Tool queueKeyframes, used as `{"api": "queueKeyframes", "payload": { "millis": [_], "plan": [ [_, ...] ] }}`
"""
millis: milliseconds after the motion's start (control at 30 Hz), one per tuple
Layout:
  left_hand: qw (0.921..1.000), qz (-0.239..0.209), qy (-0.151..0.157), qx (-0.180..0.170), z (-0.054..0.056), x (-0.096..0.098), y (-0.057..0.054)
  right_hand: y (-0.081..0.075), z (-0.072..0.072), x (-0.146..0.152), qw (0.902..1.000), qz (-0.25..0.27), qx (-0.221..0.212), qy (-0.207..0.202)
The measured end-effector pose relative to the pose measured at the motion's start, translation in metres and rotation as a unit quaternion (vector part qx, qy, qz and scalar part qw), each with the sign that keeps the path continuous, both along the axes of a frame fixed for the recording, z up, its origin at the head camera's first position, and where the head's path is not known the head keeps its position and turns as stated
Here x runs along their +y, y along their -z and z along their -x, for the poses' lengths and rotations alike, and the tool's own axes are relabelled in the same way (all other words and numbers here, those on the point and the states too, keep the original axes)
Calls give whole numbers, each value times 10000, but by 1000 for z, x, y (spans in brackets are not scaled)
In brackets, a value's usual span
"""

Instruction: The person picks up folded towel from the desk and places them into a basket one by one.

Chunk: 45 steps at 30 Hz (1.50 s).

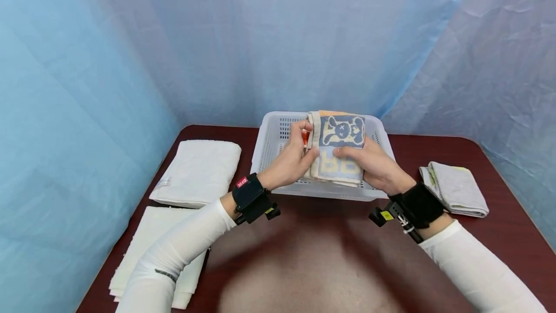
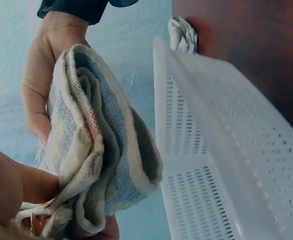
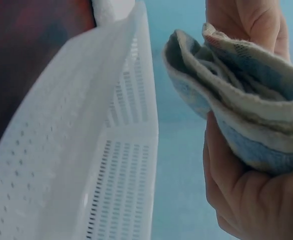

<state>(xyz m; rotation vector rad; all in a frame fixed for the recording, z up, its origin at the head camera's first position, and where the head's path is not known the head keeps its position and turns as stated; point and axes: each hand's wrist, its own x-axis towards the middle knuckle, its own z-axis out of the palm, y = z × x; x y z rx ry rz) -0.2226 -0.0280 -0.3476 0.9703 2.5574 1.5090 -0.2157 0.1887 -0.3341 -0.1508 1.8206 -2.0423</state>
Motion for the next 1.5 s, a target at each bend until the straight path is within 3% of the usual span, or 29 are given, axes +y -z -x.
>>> {"api": "queueKeyframes", "payload": {
  "millis": [233,367,533,767,933,1233,1500],
  "plan": [
    [9972,679,-102,306,22,5,-12,-12,25,3,9992,-286,-91,-261],
    [9962,818,-302,-32,35,9,-16,-15,36,5,9975,-618,-36,-336],
    [9932,860,-531,-574,46,11,-17,-17,43,10,9974,-658,-85,-290],
    [9886,1135,-256,-952,57,17,-23,-18,49,21,9966,-791,-126,219],
    [9816,1537,-365,-1074,64,28,-26,-15,53,25,9947,-970,-28,332],
    [9705,2078,-362,-1166,77,37,-22,-5,62,29,9896,-1425,147,-96],
    [9552,2726,-91,-1145,80,32,-22,1,72,21,9732,-2226,164,-553]
  ]
}}
